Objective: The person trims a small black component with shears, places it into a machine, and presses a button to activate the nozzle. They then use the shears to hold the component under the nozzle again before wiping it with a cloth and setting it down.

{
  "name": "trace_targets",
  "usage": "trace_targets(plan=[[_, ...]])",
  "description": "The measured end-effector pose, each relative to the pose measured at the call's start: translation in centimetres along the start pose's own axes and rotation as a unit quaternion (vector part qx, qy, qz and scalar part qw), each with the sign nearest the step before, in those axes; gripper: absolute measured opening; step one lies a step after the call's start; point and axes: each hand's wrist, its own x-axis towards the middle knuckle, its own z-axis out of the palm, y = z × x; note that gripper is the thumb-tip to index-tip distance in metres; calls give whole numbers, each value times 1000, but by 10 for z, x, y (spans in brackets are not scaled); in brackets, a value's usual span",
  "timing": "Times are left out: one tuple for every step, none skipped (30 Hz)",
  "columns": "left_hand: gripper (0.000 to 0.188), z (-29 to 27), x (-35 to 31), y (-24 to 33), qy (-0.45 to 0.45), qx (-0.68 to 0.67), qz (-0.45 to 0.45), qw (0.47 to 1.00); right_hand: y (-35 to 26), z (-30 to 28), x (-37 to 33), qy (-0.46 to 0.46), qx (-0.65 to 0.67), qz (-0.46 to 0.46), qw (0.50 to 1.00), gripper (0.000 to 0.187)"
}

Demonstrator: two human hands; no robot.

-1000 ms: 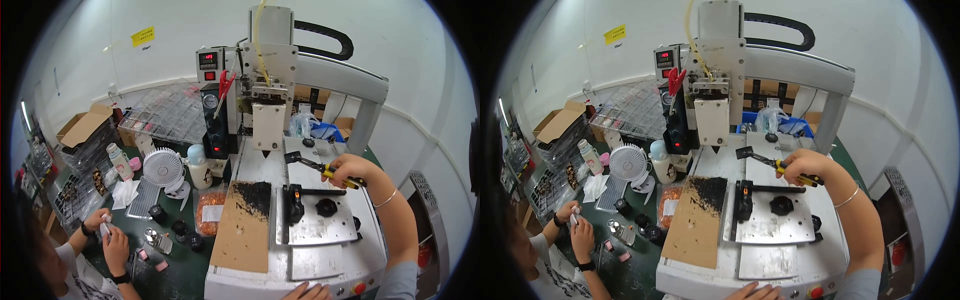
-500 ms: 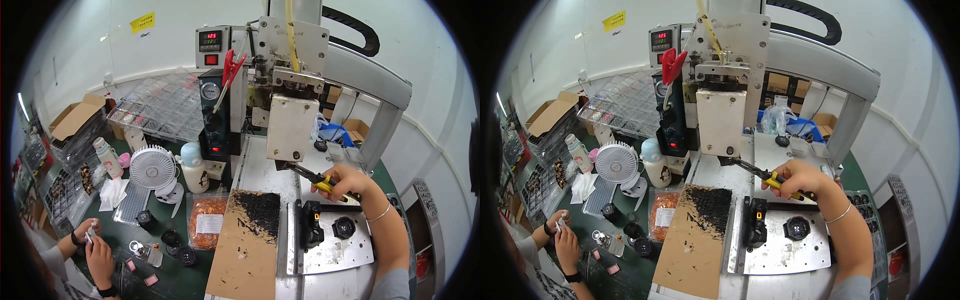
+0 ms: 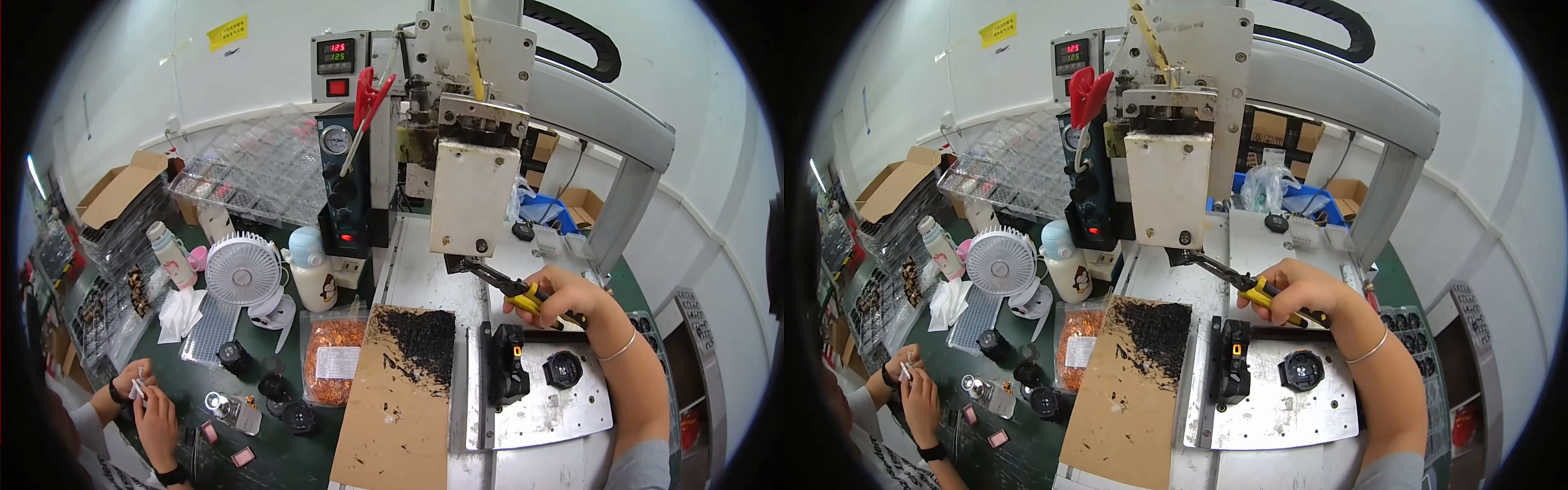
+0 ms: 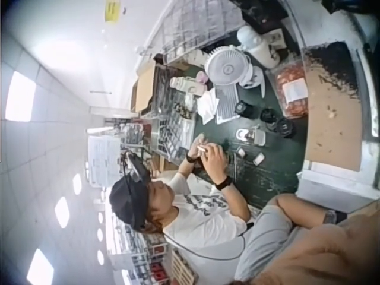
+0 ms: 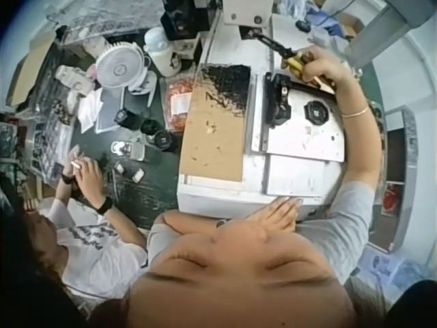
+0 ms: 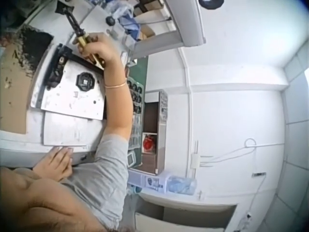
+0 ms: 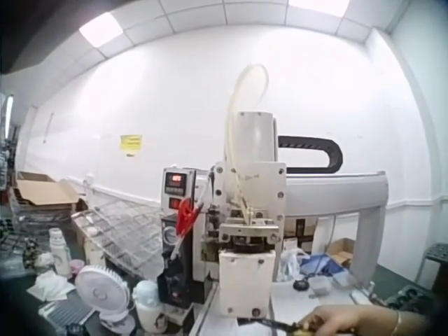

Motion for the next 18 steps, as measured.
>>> trace_targets(plan=[[20, 0, 0, -1, -6, -6, -3, 1000, 2, -1, 1, 0, 7, 1, 1000, 54], [21, 0, 0, -1, -13, -12, -5, 1000, 3, -2, 2, 1, 15, 3, 1000, 54], [21, -3, 1, -2, -14, -11, -6, 1000, 3, -2, 1, 0, 15, 1, 1000, 54], [20, -5, 2, -3, -23, 3, 5, 1000, 2, -2, 1, 0, 10, -3, 1000, 54], [20, -5, 1, -3, -29, 16, 16, 999, 1, -1, 1, 1, 4, -6, 1000, 55], [20, -5, 2, -2, -29, 16, 16, 999, 0, -1, 1, 1, 4, -6, 1000, 55], [19, -4, 3, -2, -10, 21, 10, 1000, 0, 0, 1, 1, 7, -6, 1000, 55], [19, -3, 3, -2, 8, 25, 4, 1000, -1, 0, 1, 0, 10, -5, 1000, 55], [19, -3, 3, -2, 8, 25, 5, 1000, 0, 0, 1, 0, 10, -5, 1000, 55], [18, -6, 4, -3, -3, 28, 12, 1000, 0, 0, 1, 0, 8, -6, 1000, 55], [18, -6, 3, -3, -13, 30, 19, 999, 0, 0, 1, 0, 5, -7, 1000, 55], [18, -6, 3, -4, -13, 30, 19, 999, 0, 1, 1, 1, 5, -7, 1000, 55], [18, -7, 4, -4, -13, 35, 21, 999, 0, 1, 1, -1, 9, -5, 1000, 55], [18, -7, 4, -4, -12, 40, 24, 999, 0, 1, 1, -3, 13, -3, 1000, 55], [18, -7, 4, -4, -12, 40, 24, 999, 0, 1, 1, -3, 13, -3, 1000, 55], [19, -8, 4, -5, -15, 40, 25, 999, 0, 1, 0, 0, 10, -4, 1000, 55], [19, -8, 4, -5, -17, 40, 26, 999, 0, 1, 0, 4, 7, -5, 1000, 55], [19, -9, 4, -5, -17, 40, 26, 999, 0, 1, 0, 3, 7, -5, 1000, 55]])
